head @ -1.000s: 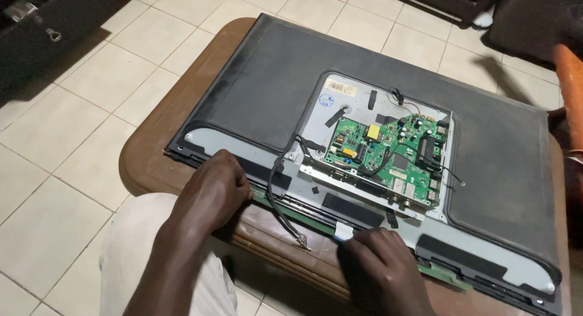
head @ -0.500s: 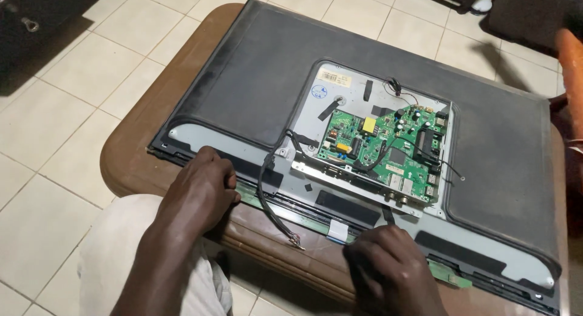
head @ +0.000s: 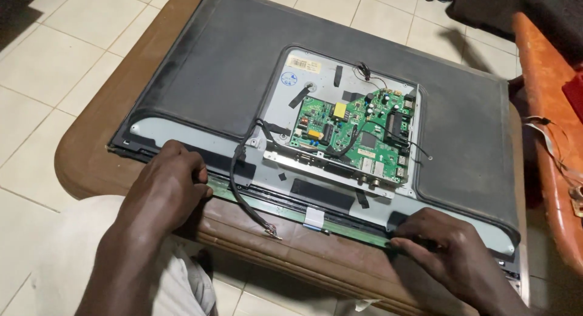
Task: Repairing a flat-screen television by disassembling the back panel and adjusting internal ribbon cables
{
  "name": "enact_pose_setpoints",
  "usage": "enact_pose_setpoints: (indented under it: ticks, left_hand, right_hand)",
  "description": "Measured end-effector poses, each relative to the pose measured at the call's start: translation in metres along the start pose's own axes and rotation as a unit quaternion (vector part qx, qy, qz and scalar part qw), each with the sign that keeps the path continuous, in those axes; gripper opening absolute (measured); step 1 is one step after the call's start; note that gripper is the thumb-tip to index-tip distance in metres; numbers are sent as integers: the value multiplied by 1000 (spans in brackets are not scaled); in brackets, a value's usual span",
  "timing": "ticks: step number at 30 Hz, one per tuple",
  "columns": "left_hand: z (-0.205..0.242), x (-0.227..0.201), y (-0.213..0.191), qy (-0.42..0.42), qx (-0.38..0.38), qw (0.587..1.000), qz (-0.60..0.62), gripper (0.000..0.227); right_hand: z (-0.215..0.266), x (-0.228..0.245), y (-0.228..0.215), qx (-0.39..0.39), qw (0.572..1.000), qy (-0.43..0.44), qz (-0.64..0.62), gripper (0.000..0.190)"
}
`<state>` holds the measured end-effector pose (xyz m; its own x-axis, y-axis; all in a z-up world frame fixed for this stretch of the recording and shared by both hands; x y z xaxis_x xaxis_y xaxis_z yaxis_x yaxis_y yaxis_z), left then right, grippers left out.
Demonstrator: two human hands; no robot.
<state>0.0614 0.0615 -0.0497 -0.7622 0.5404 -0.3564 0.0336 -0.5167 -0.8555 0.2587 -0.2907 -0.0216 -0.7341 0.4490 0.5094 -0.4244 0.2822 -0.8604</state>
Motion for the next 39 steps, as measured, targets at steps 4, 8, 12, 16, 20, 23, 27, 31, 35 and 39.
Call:
enact_pose_setpoints:
  ticks: [4,8,12,16,20,23,27,31,35,39]
  left_hand:
    - [4,-1,-1,-27,28,999,-1,10]
    - [0,4,0,-2,9,1000,13,10]
    - [5,1,-3,-12,23,999,22,8]
    - [7,-4,-7,-6,22,1000,-6,14]
    - [7,-5,-9,-2,8,1000,-12,16]
    - [11,-8,-12,-42,21,999,9,22]
    - [6,-9,-11,-2,2,1000,5,20]
    - [-3,-4,-8,36,-28,999,15,19]
    - [2,-4,-14,44,-54,997,20,22]
    - [-1,-2,-11,52,-66,996,27,22]
  right_hand:
    - [-2,15,10,16,999,-38,-33,15]
    - [-4,22,28,58,997,-40,2,16]
    - [-2,22,26,63,997,-45,-16,18]
    - [3,-12,19,58,998,-10,-7,14]
    - [10,-31,6,76,996,54,6,15]
    - [16,-45,7,89,992,85,-11,11]
    - [15,-38,6,94,995,30,-5,19]
    - [16,-49,6,64,996,60,22,18]
    - [12,-35,-1,41,997,55,40,16]
    - [11,-33,0,14,999,10,34,10]
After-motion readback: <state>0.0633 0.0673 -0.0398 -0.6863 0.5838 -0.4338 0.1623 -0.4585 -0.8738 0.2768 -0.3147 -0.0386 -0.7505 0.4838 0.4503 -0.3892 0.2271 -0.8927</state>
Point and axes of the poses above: each hand's wrist, its own z-axis away from the middle knuckle, its own y-axis out of the palm, x = y × z, the point moved 9 cm from there along -z, towards the middle knuckle, and after that the axes turned 1 degree about z, right-handed, at the moved point
